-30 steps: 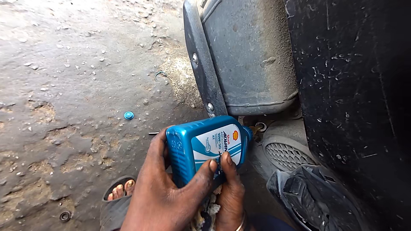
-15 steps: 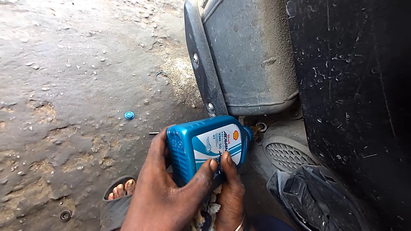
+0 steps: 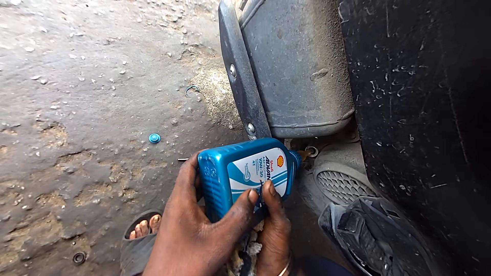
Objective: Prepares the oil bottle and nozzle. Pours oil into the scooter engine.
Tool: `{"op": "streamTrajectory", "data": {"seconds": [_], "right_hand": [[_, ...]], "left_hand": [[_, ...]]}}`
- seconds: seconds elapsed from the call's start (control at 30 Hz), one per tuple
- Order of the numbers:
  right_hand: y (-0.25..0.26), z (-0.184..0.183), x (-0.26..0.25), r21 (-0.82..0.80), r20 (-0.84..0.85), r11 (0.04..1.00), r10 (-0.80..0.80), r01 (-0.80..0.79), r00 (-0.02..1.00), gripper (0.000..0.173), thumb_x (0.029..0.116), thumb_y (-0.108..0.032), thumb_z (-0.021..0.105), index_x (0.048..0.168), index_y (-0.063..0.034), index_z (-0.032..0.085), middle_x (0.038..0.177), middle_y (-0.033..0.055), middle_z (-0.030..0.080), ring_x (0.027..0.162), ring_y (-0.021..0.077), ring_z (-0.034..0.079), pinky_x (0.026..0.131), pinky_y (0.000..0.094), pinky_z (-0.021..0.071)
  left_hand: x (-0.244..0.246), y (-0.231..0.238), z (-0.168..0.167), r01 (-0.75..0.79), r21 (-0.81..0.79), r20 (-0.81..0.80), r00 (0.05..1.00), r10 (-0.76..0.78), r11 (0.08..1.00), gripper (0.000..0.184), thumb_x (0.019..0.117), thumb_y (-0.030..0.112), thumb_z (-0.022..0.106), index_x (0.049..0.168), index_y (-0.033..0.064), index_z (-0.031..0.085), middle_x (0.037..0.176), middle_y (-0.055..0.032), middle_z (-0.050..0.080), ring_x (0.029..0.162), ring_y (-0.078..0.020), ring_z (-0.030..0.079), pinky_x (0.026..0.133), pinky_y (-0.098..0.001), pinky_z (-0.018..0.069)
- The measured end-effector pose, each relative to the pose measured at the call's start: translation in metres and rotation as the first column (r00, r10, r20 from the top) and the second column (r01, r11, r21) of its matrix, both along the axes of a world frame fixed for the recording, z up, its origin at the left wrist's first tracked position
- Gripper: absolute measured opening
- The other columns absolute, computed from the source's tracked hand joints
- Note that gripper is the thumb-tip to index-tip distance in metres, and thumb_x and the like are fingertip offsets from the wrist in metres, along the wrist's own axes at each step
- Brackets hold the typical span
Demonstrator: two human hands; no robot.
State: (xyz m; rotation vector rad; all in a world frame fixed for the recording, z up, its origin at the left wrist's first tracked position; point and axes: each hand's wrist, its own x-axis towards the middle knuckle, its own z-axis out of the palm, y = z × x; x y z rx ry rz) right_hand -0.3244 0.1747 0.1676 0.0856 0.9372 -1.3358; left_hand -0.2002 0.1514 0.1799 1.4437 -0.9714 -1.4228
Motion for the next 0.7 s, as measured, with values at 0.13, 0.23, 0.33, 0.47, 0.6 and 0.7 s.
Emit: {"op": "streamTrajectory", "data": {"seconds": [0.13,0.23,0.33,0.47,0.6,0.7], "right_hand": [[0.0002,0.0001,-0.0007,-0.015,0.014,1.0,0.013,-0.013,1.0,0.038,0.0848,-0.037,0.081,0.106,-0.0075,0.068,0.093,0.0108,0.074,0.087,0.0161,0.074,0.079,0.0342,0.0629],[-0.0001,-0.0004,-0.001,-0.008,0.009,1.0,0.014,-0.014,1.0,0.039,0.0844,-0.037,0.082,0.106,-0.0073,0.068,0.092,0.011,0.073,0.087,0.0164,0.075,0.079,0.0344,0.063],[-0.0005,0.0006,-0.0003,-0.001,0.005,1.0,0.011,-0.011,1.0,0.041,0.0835,-0.037,0.082,0.107,-0.0074,0.068,0.093,0.0116,0.074,0.087,0.0168,0.075,0.08,0.0351,0.063],[-0.0005,0.0012,-0.0005,-0.007,-0.003,1.0,0.019,-0.019,1.0,0.04,0.0852,-0.037,0.081,0.108,-0.0079,0.067,0.094,0.011,0.074,0.089,0.0162,0.074,0.081,0.0345,0.0628],[-0.0006,0.0013,-0.001,-0.002,0.007,1.0,0.023,-0.023,1.0,0.038,0.0856,-0.036,0.081,0.108,-0.0079,0.068,0.094,0.0109,0.073,0.089,0.0162,0.074,0.081,0.0344,0.0626],[-0.0002,-0.0003,-0.0013,-0.022,0.02,0.999,0.032,-0.032,0.999,0.04,0.0856,-0.038,0.081,0.109,-0.0079,0.068,0.096,0.0114,0.073,0.09,0.0167,0.074,0.082,0.0349,0.0623]], "left_hand": [[-0.0002,0.0,-0.0004,0.002,-0.007,0.002,1.0,-0.002,1.0,0.077,0.0817,0.037,0.082,0.144,0.0105,0.045,0.111,-0.0004,0.071,0.091,-0.0128,0.074,0.071,-0.0272,0.0657],[-0.0001,0.0002,-0.0005,0.004,-0.01,-0.003,1.0,-0.004,1.0,0.077,0.0818,0.036,0.082,0.144,0.0103,0.044,0.112,-0.0003,0.071,0.09,-0.0126,0.074,0.072,-0.0269,0.0656],[-0.0001,0.0,0.0,0.005,-0.006,-0.001,1.0,-0.005,1.0,0.077,0.0816,0.036,0.082,0.144,0.01,0.044,0.111,-0.0001,0.071,0.09,-0.0126,0.074,0.071,-0.0269,0.0656],[-0.0004,0.0,0.0004,0.002,0.003,-0.014,1.0,-0.002,1.0,0.078,0.0819,0.036,0.082,0.145,0.0098,0.044,0.113,-0.001,0.071,0.092,-0.0136,0.074,0.072,-0.0276,0.0658],[-0.0007,0.0002,-0.0001,0.002,0.002,-0.002,1.0,-0.002,1.0,0.079,0.0817,0.036,0.082,0.145,0.0085,0.043,0.112,-0.001,0.071,0.091,-0.0132,0.074,0.071,-0.0276,0.066],[-0.0004,0.0002,-0.001,0.002,-0.005,-0.007,1.0,-0.002,1.0,0.078,0.0824,0.036,0.082,0.145,0.0085,0.043,0.113,-0.0012,0.071,0.091,-0.0134,0.074,0.071,-0.0276,0.0659]]}}
